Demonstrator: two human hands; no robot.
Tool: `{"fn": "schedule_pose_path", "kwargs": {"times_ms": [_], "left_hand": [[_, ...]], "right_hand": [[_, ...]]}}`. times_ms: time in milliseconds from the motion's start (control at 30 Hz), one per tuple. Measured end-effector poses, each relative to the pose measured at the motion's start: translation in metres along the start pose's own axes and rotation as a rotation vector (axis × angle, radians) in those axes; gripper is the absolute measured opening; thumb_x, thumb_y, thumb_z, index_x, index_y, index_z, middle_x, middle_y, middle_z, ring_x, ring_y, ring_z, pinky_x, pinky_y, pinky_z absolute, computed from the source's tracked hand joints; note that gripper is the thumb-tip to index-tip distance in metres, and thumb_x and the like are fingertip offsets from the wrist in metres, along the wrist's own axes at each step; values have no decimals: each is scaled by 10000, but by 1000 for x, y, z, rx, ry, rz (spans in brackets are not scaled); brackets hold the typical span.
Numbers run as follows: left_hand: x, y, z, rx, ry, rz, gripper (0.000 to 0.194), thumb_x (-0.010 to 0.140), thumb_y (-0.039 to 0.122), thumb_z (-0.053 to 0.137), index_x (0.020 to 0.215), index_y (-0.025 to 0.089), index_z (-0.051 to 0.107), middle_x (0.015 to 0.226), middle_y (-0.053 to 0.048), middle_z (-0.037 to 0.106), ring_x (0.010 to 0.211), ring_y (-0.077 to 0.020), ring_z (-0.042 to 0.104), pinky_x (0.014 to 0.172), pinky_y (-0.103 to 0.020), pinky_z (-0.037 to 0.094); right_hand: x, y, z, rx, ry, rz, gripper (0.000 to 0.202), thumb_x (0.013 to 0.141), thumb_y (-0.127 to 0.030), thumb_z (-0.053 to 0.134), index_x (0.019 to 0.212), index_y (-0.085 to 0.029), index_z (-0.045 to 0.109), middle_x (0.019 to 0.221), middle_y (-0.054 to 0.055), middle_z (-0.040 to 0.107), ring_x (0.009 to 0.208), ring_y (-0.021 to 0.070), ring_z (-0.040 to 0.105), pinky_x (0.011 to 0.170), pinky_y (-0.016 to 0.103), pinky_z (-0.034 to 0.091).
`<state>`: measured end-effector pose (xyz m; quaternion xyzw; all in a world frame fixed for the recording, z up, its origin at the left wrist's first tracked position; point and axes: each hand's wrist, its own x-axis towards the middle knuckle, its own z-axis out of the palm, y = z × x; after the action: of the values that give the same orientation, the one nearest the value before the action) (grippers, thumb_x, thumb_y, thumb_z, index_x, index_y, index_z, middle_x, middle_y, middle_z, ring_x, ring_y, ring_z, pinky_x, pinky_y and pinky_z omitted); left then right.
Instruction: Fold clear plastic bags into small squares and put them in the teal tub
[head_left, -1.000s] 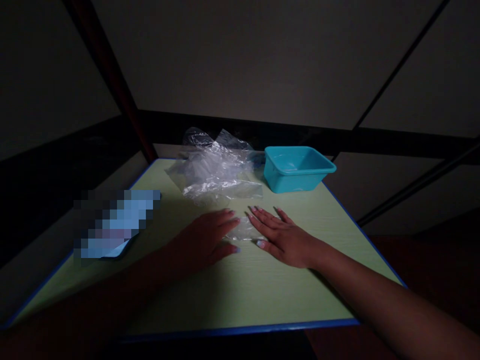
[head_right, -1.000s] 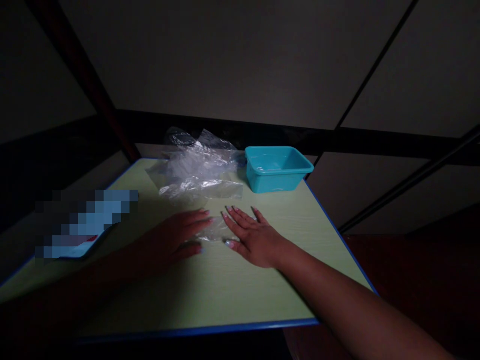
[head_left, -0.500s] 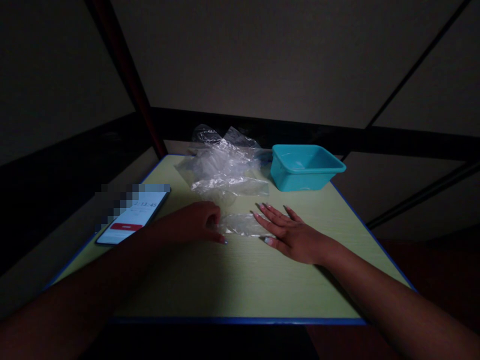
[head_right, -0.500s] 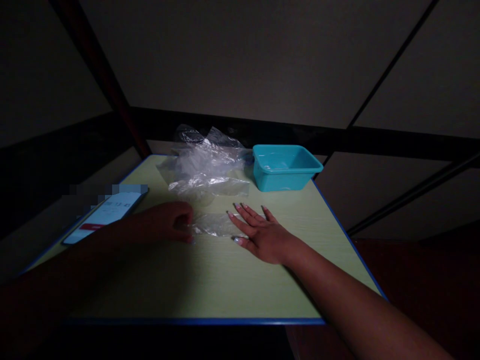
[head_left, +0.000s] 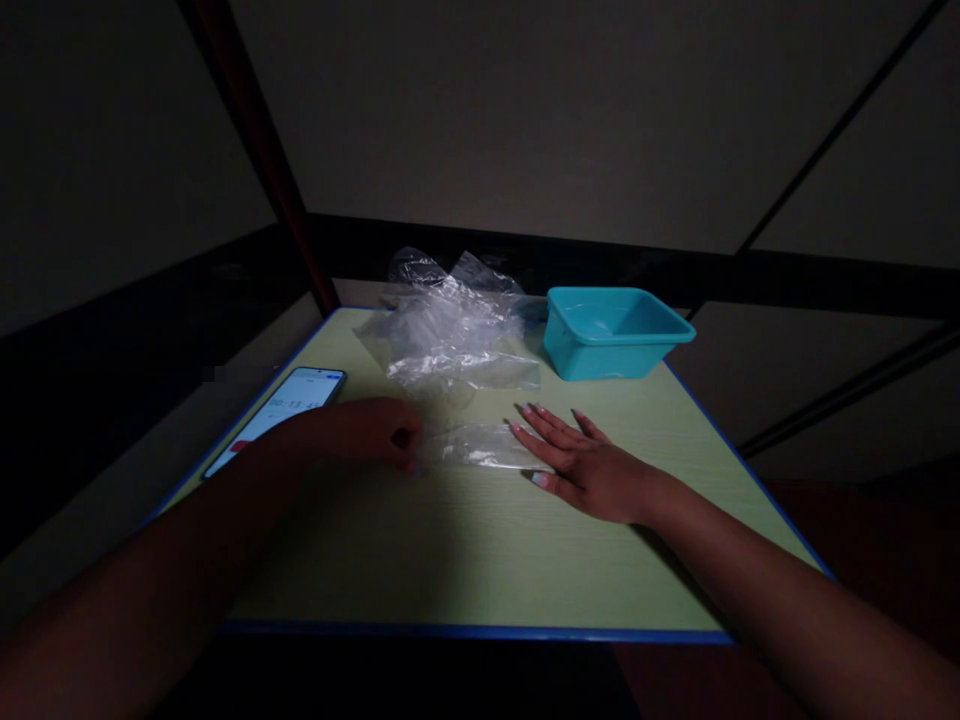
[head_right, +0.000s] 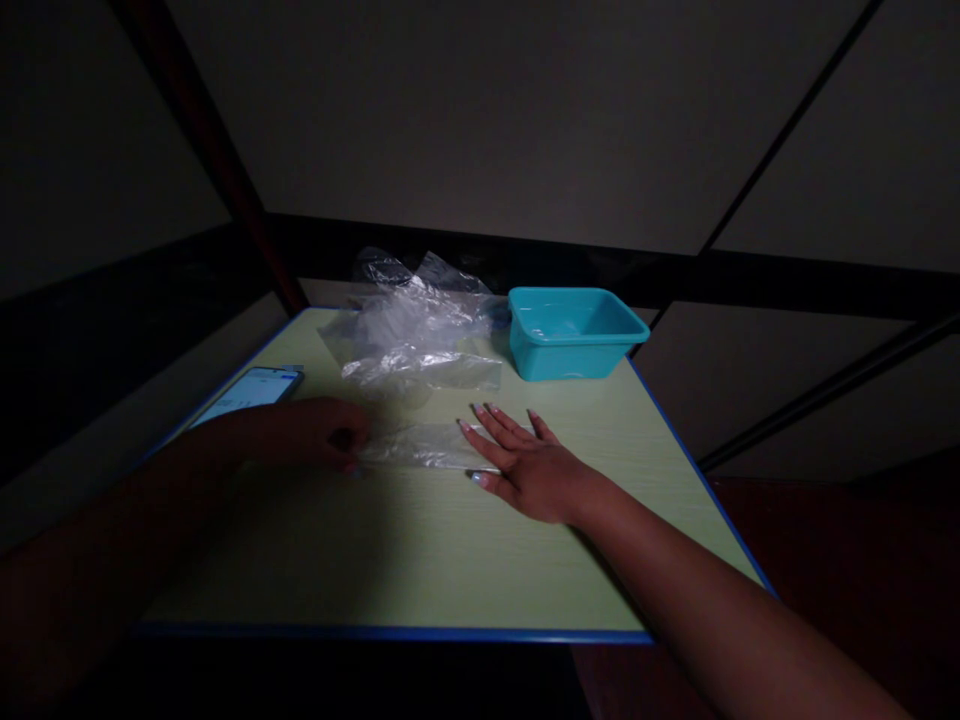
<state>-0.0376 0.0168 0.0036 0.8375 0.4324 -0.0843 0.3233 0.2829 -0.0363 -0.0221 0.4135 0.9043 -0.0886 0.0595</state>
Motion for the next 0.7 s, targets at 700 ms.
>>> {"fn": "schedule_pose_path", "kwargs": {"times_ms": [700], "left_hand": [[17,22,29,129,463,146,218,746,313,741,803,184,576,921,-54,596,918,-240,512,765,-325,373]], "right_hand": [[-3,2,3,12,8,-20,619,1014,-478,315,1553,-278,86,1608,74,-18,1479,287,35,1141,632,121]]}}
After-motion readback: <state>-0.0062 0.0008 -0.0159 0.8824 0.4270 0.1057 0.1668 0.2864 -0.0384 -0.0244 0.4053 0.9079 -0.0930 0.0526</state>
